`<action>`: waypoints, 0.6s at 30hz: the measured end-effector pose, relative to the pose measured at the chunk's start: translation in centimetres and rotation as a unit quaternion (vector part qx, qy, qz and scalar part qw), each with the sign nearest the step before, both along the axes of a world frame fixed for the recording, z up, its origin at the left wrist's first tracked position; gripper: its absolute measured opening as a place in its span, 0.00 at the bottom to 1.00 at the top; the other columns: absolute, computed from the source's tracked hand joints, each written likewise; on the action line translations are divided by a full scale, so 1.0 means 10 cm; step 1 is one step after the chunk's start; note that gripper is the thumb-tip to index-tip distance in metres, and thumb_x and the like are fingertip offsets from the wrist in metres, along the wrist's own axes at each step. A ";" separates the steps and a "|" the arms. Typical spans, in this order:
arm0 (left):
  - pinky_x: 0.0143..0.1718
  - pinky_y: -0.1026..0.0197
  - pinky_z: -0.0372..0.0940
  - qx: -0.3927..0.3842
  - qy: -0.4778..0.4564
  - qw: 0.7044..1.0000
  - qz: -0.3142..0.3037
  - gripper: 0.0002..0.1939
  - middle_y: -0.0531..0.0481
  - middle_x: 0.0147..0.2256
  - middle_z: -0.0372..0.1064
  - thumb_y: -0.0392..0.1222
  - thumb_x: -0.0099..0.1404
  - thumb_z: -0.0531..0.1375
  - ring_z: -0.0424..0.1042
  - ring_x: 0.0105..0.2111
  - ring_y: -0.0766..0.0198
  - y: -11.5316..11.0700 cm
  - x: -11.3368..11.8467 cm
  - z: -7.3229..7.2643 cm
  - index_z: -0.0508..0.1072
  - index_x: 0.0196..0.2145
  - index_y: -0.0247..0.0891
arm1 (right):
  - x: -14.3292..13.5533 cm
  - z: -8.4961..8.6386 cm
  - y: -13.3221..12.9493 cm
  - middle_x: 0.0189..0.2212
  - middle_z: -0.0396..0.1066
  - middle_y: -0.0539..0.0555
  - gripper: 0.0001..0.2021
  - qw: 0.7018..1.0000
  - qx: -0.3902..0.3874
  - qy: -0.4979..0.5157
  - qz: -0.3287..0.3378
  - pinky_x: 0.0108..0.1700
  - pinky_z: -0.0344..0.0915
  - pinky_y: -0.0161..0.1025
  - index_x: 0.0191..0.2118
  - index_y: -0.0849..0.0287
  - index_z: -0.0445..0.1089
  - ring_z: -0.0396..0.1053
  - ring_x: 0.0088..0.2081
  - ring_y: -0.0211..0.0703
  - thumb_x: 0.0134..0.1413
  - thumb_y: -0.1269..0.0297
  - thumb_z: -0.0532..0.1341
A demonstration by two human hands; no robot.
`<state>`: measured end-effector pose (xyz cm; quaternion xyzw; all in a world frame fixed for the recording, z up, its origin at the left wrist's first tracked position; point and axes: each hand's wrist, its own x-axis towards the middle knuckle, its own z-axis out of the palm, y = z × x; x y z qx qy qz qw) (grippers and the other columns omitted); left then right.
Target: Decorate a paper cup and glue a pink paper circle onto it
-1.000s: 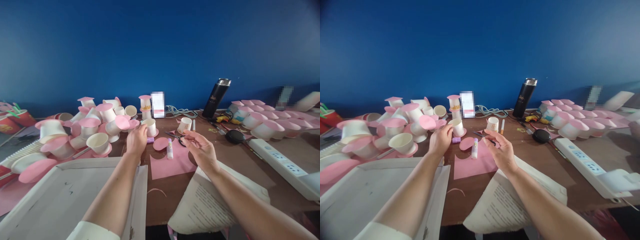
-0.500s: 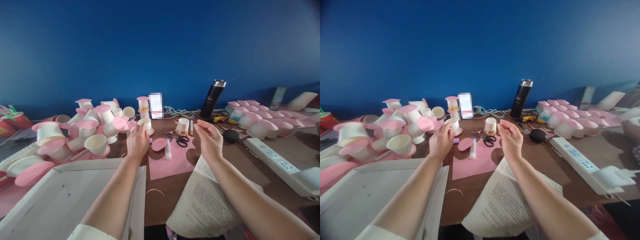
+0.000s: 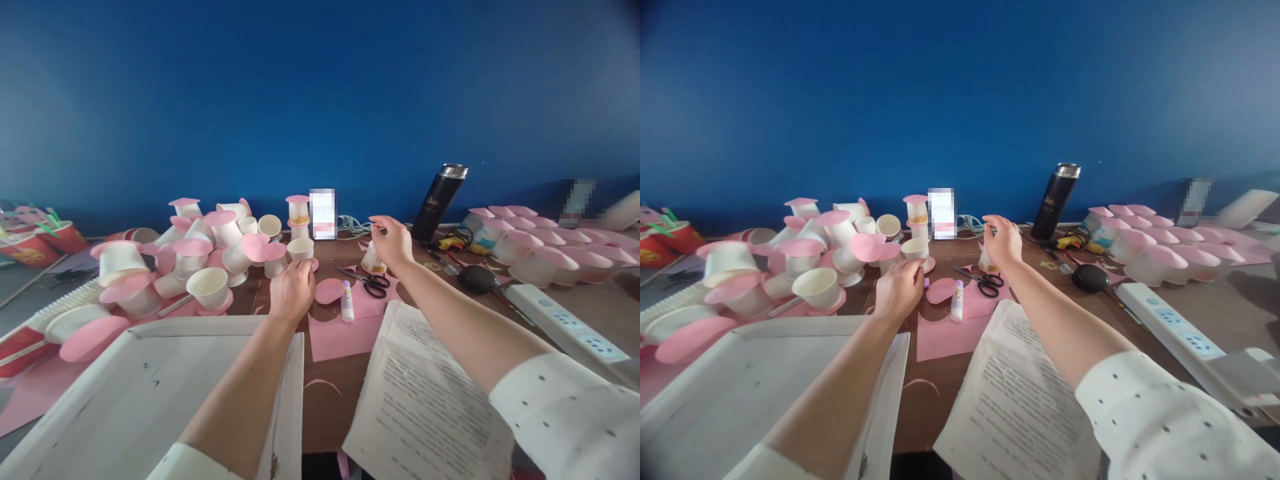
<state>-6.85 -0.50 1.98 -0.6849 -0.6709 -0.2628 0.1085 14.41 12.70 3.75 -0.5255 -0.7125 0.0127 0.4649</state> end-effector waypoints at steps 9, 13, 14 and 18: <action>0.29 0.61 0.56 0.007 -0.015 1.000 0.004 0.14 0.47 0.37 0.73 0.37 0.66 0.49 0.71 0.35 0.59 0.01 0.03 0.00 0.72 0.43 0.43 | -0.07 -0.21 -0.05 0.51 0.62 0.65 0.28 0.986 -0.076 -0.112 -0.099 0.42 0.64 0.55 0.60 0.55 0.55 0.64 0.48 0.63 0.55 0.52 0.53; 0.30 0.62 0.57 0.012 -0.047 0.999 -0.001 0.14 0.47 0.37 0.73 0.37 0.65 0.49 0.71 0.35 0.59 0.00 0.05 -0.01 0.73 0.42 0.44 | -0.09 -0.09 -0.08 0.52 0.60 0.64 0.26 0.997 -0.022 -0.032 -0.068 0.42 0.66 0.52 0.59 0.56 0.54 0.67 0.44 0.54 0.55 0.55 0.55; 0.30 0.62 0.57 0.015 -0.063 0.998 -0.004 0.14 0.47 0.38 0.73 0.38 0.65 0.50 0.71 0.36 0.59 0.00 0.04 -0.01 0.73 0.42 0.44 | -0.12 -0.03 -0.12 0.52 0.60 0.63 0.26 0.999 0.003 0.003 -0.049 0.42 0.67 0.51 0.59 0.56 0.54 0.68 0.42 0.51 0.55 0.56 0.55; 0.31 0.62 0.59 -0.001 -0.168 0.986 -0.003 0.13 0.49 0.38 0.74 0.42 0.65 0.51 0.71 0.34 0.60 0.05 -0.02 -0.01 0.74 0.41 0.44 | -0.32 0.26 -0.54 0.51 0.62 0.59 0.24 0.990 0.034 0.117 0.072 0.43 0.68 0.47 0.57 0.54 0.56 0.69 0.37 0.43 0.55 0.55 0.57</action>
